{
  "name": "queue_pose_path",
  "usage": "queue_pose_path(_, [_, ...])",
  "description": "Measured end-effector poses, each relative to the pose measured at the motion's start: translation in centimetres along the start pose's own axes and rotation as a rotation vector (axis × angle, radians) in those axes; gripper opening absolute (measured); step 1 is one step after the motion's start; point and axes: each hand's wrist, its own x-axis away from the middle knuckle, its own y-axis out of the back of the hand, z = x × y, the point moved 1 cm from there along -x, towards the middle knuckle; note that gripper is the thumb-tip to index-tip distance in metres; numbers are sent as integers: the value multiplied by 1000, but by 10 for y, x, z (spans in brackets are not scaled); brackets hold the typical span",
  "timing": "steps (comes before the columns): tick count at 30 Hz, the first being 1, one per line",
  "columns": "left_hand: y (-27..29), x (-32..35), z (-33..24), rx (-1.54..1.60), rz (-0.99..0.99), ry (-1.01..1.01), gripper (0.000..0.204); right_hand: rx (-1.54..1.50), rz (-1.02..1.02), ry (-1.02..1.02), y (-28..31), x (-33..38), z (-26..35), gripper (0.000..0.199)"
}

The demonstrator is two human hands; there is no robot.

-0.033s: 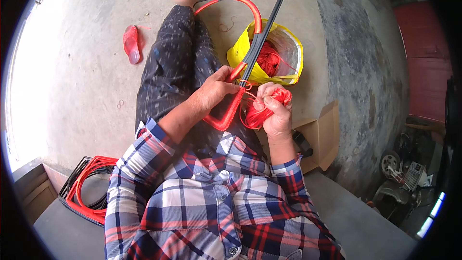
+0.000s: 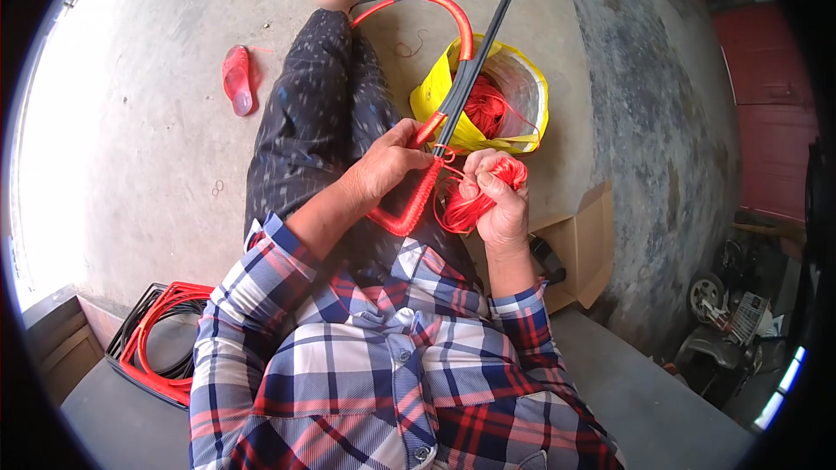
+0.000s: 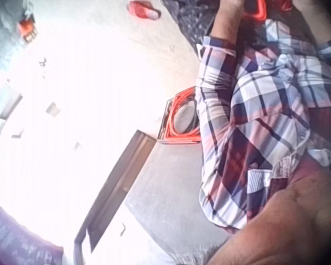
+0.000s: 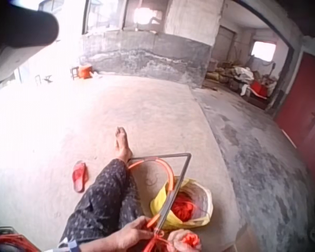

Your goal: The person sits on the floor and wraps a red cord around a black rectangular frame using their hands. They pull the cord from a yellow bag and wind it tightly around the frame's edges.

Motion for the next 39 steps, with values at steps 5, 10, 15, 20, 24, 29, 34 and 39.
queue_pose_path(5, [0, 0, -3, -47, 2, 13, 32, 140, -177, 16, 6, 0, -2, 14])
queue_pose_path(10, [-1, 1, -2, -8, -4, -2, 35, 414, -185, -73, 1, -9, 4, 37])
queue_pose_path(15, [2, -2, 3, -59, -16, -8, 37, 555, -118, -227, 5, -11, 12, 15])
queue_pose_path(20, [-8, 5, -14, 75, -73, 56, 27, 757, 24, -109, -21, 4, 28, 22])
queue_pose_path(24, [-15, 4, -18, 67, -129, 78, 14, 892, 125, -14, -42, 16, 29, 26])
queue_pose_path(29, [-8, -2, -9, 78, -96, 104, 17, 768, 97, -19, -45, 22, 35, 23])
queue_pose_path(34, [-2, 7, -5, 254, -163, -79, 27, 442, -69, -39, -28, 19, 48, 10])
queue_pose_path(39, [-10, 37, -6, -738, -371, -666, 34, 531, -244, 59, -4, 12, 61, 17])
